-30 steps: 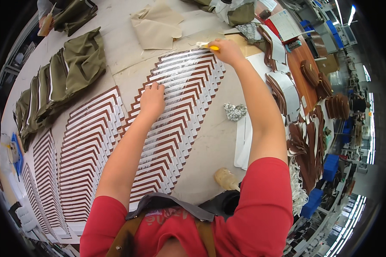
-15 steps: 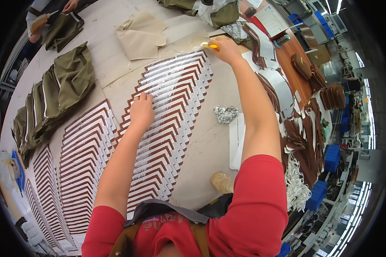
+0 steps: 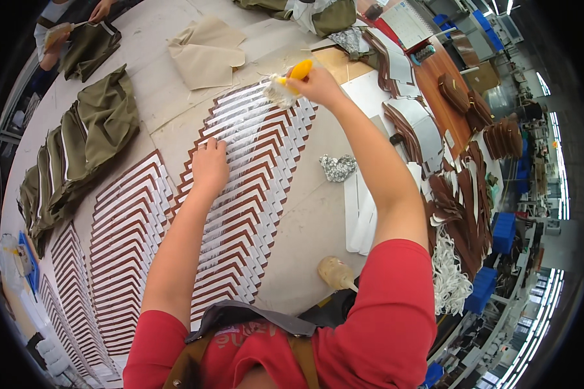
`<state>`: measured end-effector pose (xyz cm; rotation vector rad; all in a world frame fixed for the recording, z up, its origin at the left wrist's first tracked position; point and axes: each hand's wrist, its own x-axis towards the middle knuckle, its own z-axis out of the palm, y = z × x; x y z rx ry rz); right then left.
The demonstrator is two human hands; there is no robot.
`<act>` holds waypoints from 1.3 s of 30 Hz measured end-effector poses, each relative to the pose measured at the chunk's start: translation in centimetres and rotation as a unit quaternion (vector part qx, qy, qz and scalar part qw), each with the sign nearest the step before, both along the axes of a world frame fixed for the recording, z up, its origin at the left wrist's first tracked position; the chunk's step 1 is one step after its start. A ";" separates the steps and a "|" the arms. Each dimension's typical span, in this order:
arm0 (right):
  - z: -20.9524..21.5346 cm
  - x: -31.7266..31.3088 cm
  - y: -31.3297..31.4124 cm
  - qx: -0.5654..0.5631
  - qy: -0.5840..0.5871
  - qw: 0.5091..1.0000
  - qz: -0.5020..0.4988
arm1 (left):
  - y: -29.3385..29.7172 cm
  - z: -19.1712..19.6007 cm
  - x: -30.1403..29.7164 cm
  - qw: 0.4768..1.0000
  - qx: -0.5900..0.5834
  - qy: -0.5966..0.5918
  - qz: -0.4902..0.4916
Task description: The person assembles face masks by applying glue to white filter inserts and attaching them to brown mask frames. They then use a brush to apply a white substance over the assembled masks laid out on the table.
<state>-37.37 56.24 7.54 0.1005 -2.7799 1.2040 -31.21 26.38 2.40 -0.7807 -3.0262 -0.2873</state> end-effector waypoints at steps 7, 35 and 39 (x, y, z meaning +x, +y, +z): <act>0.7 -1.5 2.2 0.020 0.075 0.989 -0.123 | -0.1 0.2 -0.1 1.000 0.011 -0.001 -0.006; -2.3 2.9 1.4 0.083 0.010 0.988 -0.129 | 0.7 0.3 -0.1 1.000 -0.005 0.002 -0.020; -0.1 2.9 0.2 0.070 0.084 0.979 -0.170 | 0.3 0.2 0.0 1.000 -0.017 -0.003 -0.001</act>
